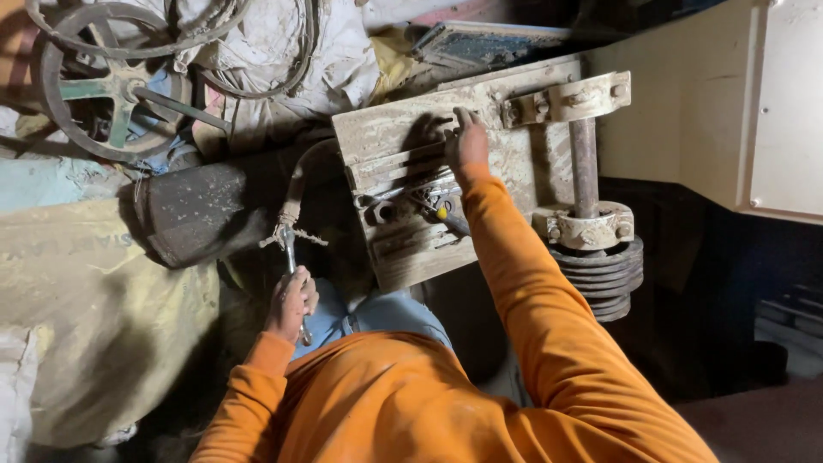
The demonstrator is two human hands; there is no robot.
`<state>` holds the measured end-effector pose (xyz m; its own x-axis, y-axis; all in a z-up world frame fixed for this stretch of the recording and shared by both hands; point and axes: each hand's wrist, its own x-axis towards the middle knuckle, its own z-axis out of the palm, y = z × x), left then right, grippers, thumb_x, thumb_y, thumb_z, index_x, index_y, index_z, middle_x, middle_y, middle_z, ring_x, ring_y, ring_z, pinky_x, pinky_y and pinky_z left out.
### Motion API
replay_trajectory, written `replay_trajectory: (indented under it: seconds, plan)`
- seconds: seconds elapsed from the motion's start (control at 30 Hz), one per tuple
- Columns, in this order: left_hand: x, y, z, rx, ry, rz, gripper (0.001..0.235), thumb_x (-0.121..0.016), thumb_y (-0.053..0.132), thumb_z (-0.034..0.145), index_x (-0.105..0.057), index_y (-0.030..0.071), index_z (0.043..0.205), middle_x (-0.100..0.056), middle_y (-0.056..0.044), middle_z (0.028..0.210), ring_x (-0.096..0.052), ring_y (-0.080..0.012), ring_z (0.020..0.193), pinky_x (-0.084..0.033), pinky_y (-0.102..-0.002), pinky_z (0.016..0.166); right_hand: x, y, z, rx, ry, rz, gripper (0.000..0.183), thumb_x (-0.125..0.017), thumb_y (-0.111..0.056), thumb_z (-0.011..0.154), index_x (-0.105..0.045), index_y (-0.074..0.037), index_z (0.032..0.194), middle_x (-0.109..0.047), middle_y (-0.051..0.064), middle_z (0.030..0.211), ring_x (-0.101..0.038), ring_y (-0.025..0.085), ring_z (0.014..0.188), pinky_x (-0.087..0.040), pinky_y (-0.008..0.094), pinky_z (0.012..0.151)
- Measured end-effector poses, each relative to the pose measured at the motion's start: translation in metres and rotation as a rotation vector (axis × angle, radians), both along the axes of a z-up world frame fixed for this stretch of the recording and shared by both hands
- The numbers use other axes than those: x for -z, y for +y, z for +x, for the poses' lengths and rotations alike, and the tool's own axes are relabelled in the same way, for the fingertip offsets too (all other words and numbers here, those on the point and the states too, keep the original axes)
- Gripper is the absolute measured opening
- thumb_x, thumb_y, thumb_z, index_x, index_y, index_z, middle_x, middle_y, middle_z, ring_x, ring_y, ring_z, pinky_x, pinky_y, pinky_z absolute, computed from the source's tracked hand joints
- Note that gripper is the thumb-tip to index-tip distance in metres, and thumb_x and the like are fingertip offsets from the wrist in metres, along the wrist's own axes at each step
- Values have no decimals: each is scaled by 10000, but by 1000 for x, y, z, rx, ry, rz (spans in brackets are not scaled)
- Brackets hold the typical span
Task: The person uses a wrench and a screwdriver to work on fasteners on a dusty machine base, loosening and tightening bolts across the metal plate and adjusting components by hand.
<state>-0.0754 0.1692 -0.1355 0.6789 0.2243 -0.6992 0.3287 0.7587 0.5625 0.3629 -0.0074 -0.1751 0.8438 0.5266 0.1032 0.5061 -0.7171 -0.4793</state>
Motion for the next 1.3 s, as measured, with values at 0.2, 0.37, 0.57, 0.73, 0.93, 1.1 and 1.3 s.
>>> replay_trajectory:
  seconds: [0.2, 0.37, 0.57, 0.73, 0.93, 1.1, 1.3]
  plan:
    - [13, -26, 18, 13, 104, -153, 402, -371, 438, 1057, -520, 116, 867, -406, 25, 621, -364, -90, 461, -318, -254, 450, -36, -72, -112, -193, 70, -290, 517, -770, -190, 822, -624, -42, 1295, -569, 255, 1355, -562, 446, 1193, -480, 493, 994]
    - [29, -67, 27, 147, 41, 109, 260, -476, 312, 1043, -508, 86, 919, -500, -2, 707, -460, -106, 531, -368, -277, 477, 2, -126, -118, -460, 18, -549, 627, -731, -173, 808, -588, -42, 1404, -634, 193, 1299, -596, 400, 1147, -459, 536, 931]
    - [51, -117, 22, 39, -16, 51, 193, -496, 298, 1020, -509, 114, 964, -508, -17, 690, -489, -123, 493, -383, -278, 445, -39, -115, -91, -461, 334, -352, 481, -700, -176, 890, -592, -95, 1352, -713, 202, 1163, -661, 397, 1071, -534, 480, 896]
    - [31, -114, 6, -5, -19, 135, 201, -491, 289, 1016, -529, 96, 977, -490, -7, 685, -465, -113, 485, -377, -260, 436, -90, -67, -92, -139, 608, -79, 451, -647, -247, 946, -561, -132, 1373, -732, 255, 1045, -718, 418, 961, -560, 464, 839]
    - [-7, -119, -4, -111, 13, 178, 150, -511, 223, 1005, -544, 76, 1004, -476, -5, 697, -453, -105, 513, -367, -258, 457, 114, -101, -88, -116, 330, 109, 499, -652, -165, 905, -512, -17, 1361, -686, 314, 1133, -646, 482, 1065, -531, 488, 896]
    - [10, -134, -18, -63, -72, 305, 172, -493, 226, 993, -553, 65, 993, -507, -18, 679, -482, -117, 508, -402, -266, 461, 118, -95, -122, -282, 509, 83, 436, -527, -96, 1014, -547, -38, 1445, -668, 279, 1244, -661, 433, 1094, -520, 489, 934]
    - [-30, -148, -26, -36, 35, 249, 168, -506, 222, 1001, -540, 57, 1011, -483, -15, 708, -460, -116, 531, -365, -258, 478, 13, -126, -155, 114, 317, 268, 334, -527, -142, 1037, -548, -15, 1345, -678, 284, 1216, -654, 459, 1080, -515, 498, 963]
